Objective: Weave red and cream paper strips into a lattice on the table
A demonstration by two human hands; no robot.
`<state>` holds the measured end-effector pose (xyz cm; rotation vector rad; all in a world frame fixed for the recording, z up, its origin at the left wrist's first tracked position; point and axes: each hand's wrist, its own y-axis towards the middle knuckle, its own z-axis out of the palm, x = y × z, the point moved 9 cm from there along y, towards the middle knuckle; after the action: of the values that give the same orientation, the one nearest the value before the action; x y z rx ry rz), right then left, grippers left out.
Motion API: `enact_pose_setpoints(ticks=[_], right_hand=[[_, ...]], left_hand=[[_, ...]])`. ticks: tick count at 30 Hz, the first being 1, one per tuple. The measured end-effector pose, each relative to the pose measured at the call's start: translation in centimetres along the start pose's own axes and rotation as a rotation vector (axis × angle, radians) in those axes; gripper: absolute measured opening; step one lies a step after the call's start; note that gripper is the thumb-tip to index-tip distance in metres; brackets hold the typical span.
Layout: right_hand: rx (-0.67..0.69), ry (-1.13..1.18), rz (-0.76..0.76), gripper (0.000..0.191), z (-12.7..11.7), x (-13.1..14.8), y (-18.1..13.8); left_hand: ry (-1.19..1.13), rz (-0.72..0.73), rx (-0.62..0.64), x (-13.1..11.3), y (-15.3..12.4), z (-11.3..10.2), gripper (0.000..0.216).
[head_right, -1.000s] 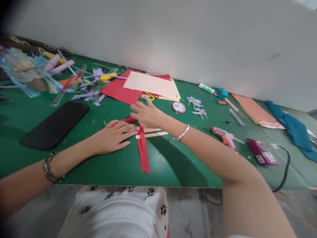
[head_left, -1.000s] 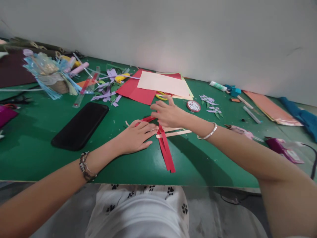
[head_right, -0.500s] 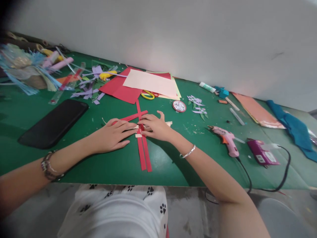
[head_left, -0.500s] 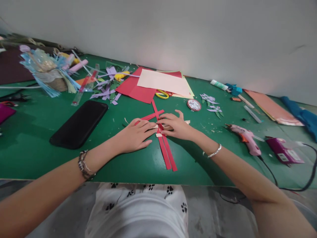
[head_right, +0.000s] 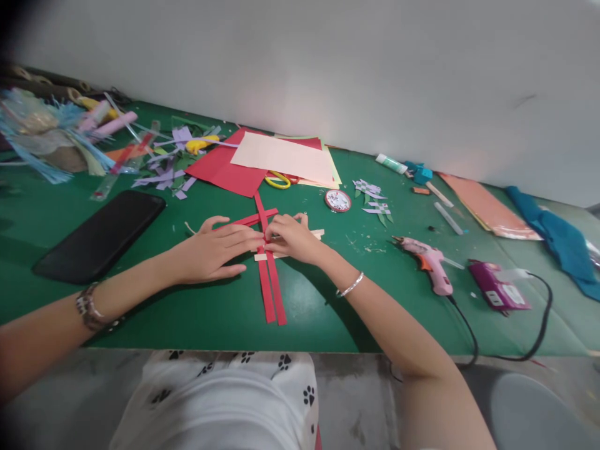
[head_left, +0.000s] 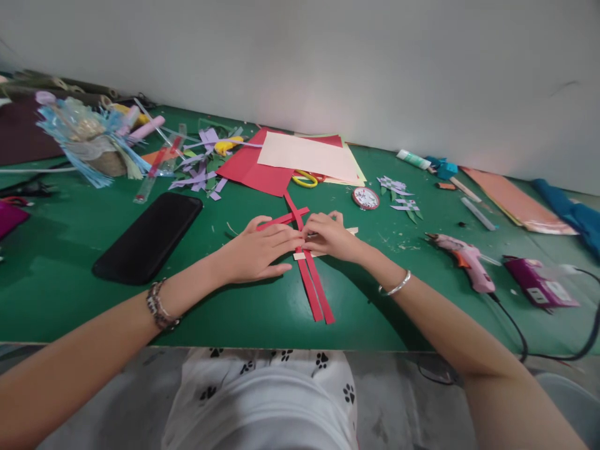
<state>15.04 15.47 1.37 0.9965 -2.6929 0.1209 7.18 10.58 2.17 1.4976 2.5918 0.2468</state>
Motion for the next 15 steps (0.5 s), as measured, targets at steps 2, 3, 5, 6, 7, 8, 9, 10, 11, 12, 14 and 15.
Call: enact_pose_setpoints(ticks=[2,3,5,6,7,8,9,10,11,12,14,15], right_hand=[[-0.019,-0.004,-0.009,0.011,0.0,0.0,-0.1],[-0.029,-0.007,-0.005,0.011,0.0,-0.1,-0.2],[-0.038,-0.012,0.007,0.012,0.0,-0.1,-0.3],[-0.037,-0.012,0.012,0.013,-0.1,-0.1,-0.4],[-0.036,-0.009,0.017,0.013,-0.1,-0.1,-0.4],[-0.034,-0.005,0.02,0.013,-0.1,0.0,-0.5],[-0.035,0.001,0.023,0.012,-0.2,0.0,-0.5],[-0.037,0.006,0.027,0.011,-0.2,0.0,-0.6],[-0.043,0.009,0.032,0.012,-0.2,0.0,-0.6],[-0.052,0.009,0.04,0.014,-0.3,0.0,-0.7],[-0.077,0.001,0.057,0.019,-0.4,-0.1,-0.8],[-0.089,-0.007,0.065,0.02,-0.5,-0.2,-0.9]], left_hand=[[-0.018,-0.013,-0.016,0.0,0.6,-0.4,0.044],[-0.025,-0.012,-0.011,0.0,1.0,-0.4,0.043],[-0.034,-0.002,0.011,-0.2,1.6,-0.2,0.041],[-0.039,0.002,0.022,-0.3,1.8,-0.1,0.039],[-0.043,0.005,0.027,-0.3,2.0,0.0,0.038],[-0.048,0.008,0.032,-0.3,2.1,0.1,0.037],[-0.053,0.01,0.037,-0.2,2.1,0.2,0.036],[-0.058,0.014,0.041,-0.1,2.1,0.3,0.036],[-0.06,0.015,0.042,0.0,2.0,0.4,0.035],[-0.06,0.012,0.041,0.1,2.0,0.5,0.036],[-0.061,0.009,0.036,0.4,1.8,0.7,0.037],[-0.063,0.01,0.035,0.5,1.7,0.8,0.038]])
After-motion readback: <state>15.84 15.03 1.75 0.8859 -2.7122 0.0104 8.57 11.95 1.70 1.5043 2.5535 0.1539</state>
